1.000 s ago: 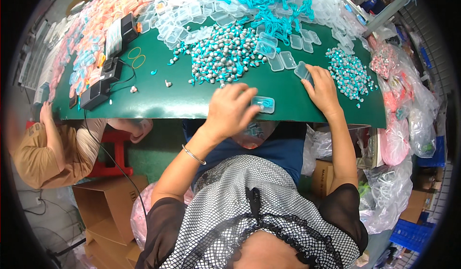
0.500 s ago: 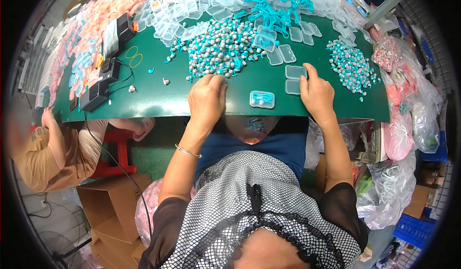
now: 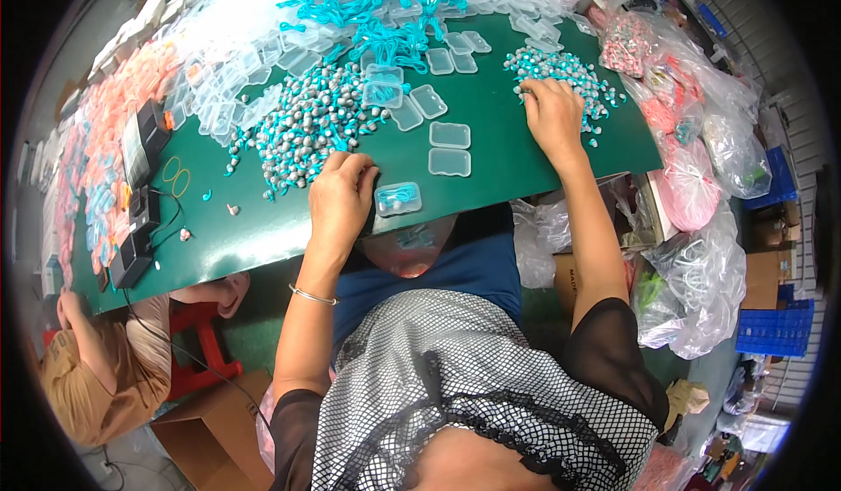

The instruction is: Placing small blue and silver beads into clear plastic storage boxes.

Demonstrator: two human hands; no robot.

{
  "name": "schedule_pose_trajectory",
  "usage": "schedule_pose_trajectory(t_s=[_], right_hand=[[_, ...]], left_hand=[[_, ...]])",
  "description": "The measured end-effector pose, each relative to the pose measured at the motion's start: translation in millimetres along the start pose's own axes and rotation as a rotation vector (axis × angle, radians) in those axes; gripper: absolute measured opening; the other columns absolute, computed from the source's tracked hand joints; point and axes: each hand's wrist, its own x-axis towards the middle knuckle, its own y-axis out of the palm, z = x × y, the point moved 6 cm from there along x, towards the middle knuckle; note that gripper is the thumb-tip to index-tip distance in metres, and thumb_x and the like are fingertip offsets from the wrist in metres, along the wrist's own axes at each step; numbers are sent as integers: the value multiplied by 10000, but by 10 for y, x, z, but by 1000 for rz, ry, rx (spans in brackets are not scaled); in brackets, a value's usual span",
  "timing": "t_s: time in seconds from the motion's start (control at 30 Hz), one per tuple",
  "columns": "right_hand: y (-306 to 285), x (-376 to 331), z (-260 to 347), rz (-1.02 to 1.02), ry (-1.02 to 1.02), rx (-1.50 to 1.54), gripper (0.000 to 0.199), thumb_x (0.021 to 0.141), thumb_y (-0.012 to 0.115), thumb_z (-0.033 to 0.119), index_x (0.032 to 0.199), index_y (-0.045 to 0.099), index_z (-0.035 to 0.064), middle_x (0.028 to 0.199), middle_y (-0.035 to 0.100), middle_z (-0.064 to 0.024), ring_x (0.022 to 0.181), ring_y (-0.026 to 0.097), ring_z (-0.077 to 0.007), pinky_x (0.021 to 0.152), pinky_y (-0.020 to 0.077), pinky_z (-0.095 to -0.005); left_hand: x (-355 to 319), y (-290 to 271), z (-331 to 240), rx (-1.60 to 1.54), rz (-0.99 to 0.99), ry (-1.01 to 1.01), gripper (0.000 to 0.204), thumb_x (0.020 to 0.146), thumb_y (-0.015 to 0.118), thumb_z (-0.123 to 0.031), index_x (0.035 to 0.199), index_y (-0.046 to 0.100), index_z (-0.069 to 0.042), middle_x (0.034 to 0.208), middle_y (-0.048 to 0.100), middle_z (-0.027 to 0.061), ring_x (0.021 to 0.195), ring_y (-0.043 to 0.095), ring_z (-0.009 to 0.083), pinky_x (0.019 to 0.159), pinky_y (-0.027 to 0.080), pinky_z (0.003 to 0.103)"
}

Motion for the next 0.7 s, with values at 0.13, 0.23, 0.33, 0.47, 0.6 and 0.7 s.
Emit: schedule_pose_trajectory(t_s=[0.13,0.23,0.33,0.47,0.6,0.7], right_hand=[[131,137,-83,46,-128,-233,85,814,693,159,883,730,127,842,666,-38,872,603,-238,806,386,-434],[284,221,-121,145,-149,-332,70,802,701,163,855,733,129,842,667,-30,881,603,-232,827,362,-452],[362,264,-114,192,-154,-409,56,793,701,151,837,722,123,830,664,-32,871,603,-232,823,360,-459],[142,183,122,37,-181,-151,48,779,700,116,819,681,99,822,661,-52,865,606,-226,838,366,-441],[-88,-172,665,149,-205,354,108,753,706,115,845,650,131,846,664,-3,863,612,-205,855,365,-402],[-161,-458,1037,175,-310,338,131,753,719,88,853,650,138,862,649,7,865,607,-189,877,366,-402]], left_hand=[[-28,-28,40,53,24,-29,89,821,709,-76,896,673,-45,827,607,126,696,630,315,620,503,409],[-28,-49,2,77,44,11,104,821,705,-72,919,680,-45,847,621,132,712,635,329,636,507,416],[-16,-70,-17,74,65,42,127,821,701,-64,945,685,-39,853,638,139,725,642,339,655,514,415],[60,-60,-6,-151,74,-22,132,820,696,-49,948,684,-19,852,671,154,723,661,323,659,527,382],[178,105,-275,-317,117,4,120,848,697,-52,961,690,-11,833,698,97,661,636,152,613,504,286],[253,325,-430,-216,193,93,119,816,712,-70,927,692,-30,813,677,115,652,642,233,607,509,322]])
